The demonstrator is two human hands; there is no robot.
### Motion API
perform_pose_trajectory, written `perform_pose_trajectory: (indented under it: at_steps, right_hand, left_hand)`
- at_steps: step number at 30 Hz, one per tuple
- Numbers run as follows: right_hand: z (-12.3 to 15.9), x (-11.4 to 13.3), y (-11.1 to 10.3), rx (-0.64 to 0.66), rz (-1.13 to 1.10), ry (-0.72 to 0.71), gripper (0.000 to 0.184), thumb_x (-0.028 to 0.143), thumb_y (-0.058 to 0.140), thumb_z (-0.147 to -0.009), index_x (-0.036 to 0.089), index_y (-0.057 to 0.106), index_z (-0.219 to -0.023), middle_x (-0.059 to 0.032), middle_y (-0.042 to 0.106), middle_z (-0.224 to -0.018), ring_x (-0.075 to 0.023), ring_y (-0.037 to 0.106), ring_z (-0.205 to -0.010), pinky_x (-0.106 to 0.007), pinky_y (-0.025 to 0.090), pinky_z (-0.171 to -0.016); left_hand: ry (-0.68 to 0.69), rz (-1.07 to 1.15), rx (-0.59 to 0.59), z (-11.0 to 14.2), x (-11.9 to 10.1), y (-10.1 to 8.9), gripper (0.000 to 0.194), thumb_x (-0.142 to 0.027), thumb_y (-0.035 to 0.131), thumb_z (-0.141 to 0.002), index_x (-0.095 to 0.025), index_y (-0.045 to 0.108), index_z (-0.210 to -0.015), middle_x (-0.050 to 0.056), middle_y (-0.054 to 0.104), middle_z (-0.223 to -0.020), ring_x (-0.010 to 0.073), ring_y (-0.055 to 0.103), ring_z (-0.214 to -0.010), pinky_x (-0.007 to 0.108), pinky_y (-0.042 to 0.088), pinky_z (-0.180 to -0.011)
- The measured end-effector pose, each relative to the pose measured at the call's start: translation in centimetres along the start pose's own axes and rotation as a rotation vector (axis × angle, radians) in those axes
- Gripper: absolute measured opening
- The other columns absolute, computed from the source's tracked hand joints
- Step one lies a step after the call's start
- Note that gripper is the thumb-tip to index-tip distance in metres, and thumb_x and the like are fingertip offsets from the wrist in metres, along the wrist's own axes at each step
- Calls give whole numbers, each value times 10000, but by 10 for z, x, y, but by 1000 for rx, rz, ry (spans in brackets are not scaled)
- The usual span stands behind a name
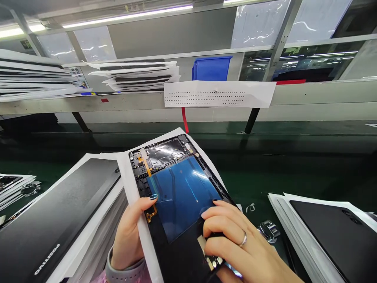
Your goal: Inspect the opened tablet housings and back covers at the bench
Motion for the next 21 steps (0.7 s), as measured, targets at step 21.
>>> perform_pose_trajectory:
  at_steps: [21]
  right_hand:
    - [18, -91, 2, -265, -922, 790, 312, 484, 705, -869, 213, 601, -756, -67, 565, -1279, -213, 623, -1000, -304, 504, -802]
  left_hand:
    - [-304, -6, 57, 0, 9, -4, 271, -120, 670, -832, -325, 843, -794, -69, 813, -744, 301, 763, -993, 360, 646, -855]
Point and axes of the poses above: each hand's wrist, its own z-axis away from the middle knuckle, its own y-axis out of the palm, x = y × z, the point moved 7 cm from there along -z, towards the middle knuckle
